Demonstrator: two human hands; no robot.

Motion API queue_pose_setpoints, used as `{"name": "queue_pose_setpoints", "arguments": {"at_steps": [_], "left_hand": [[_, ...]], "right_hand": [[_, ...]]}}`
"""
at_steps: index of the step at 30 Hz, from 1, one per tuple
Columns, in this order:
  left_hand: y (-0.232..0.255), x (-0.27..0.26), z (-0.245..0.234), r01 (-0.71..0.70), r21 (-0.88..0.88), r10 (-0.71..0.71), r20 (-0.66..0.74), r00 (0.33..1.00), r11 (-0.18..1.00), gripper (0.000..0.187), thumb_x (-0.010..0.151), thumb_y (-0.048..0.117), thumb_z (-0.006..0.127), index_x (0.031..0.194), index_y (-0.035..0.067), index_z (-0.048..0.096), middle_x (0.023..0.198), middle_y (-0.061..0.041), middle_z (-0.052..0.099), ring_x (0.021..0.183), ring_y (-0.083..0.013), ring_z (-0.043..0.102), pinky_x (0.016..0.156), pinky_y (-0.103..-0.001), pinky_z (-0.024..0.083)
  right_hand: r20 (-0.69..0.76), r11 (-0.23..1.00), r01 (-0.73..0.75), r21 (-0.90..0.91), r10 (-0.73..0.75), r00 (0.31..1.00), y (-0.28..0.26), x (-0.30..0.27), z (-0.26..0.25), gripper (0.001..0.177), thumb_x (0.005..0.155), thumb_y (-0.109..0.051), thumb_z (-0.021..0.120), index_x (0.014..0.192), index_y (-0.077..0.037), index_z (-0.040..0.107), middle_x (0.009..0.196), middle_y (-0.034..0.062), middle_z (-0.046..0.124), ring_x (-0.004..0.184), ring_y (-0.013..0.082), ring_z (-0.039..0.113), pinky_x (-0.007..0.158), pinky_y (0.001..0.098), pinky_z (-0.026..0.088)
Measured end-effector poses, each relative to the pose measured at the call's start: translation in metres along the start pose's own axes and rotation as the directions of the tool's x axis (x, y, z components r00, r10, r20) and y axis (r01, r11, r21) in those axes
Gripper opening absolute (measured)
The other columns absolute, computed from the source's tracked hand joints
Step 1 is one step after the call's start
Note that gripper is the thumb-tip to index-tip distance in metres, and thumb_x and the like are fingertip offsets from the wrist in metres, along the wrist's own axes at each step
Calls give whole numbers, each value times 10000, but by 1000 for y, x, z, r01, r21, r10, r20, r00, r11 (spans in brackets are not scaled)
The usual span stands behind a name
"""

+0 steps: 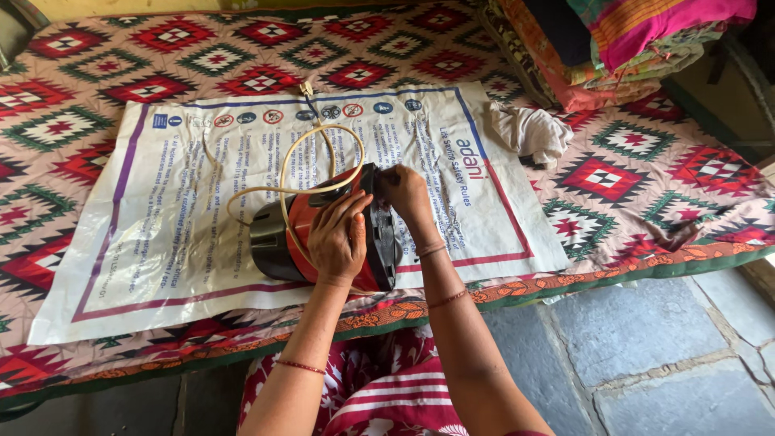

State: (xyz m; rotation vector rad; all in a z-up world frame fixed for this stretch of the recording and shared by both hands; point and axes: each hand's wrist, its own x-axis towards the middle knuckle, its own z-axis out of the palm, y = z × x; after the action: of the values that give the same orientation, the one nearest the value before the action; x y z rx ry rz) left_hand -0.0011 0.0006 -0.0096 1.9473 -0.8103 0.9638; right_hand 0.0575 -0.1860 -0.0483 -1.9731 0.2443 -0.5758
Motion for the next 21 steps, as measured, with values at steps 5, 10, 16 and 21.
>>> {"name": "queue_pose_setpoints", "arguments": {"at_steps": [5,10,16,21], "left_hand": [[2,2,-2,0,-12,0,-8,1000,1000,398,1127,297,417,1173,121,771,1210,-30,757,1171,-226,696,1059,-376,491],[2,1,-2,-9,-7,8,-8,1000,1000,392,1127,291,418,1169,127,771,1212,-28,756,1168,-226,697,1063,-376,490],[2,2,-3,-17,-4,17,-1,1000,1000,392,1126,283,415,1176,120,768,1218,-32,753,1168,-231,693,1051,-370,491],[2,2,-4,-21,-16,21,3,1000,1000,406,1131,281,401,1193,105,761,1225,-39,750,1168,-234,691,1048,-371,491]], "right_hand": [[178,975,-165,147,138,974,16,-41,-5,208,988,-137,656,980,62,715,722,112,754,555,153,707,502,290,559],[157,987,-113,113,95,983,34,-75,-8,202,967,-136,682,1049,45,716,725,92,755,607,130,727,554,278,579],[336,951,-24,307,-85,938,30,-81,-36,338,960,-82,719,1281,8,668,1042,111,724,904,145,720,795,277,598],[202,916,160,367,-246,948,-5,-88,-31,434,942,32,705,1365,-56,669,1195,79,679,1058,133,715,900,263,627]]}}
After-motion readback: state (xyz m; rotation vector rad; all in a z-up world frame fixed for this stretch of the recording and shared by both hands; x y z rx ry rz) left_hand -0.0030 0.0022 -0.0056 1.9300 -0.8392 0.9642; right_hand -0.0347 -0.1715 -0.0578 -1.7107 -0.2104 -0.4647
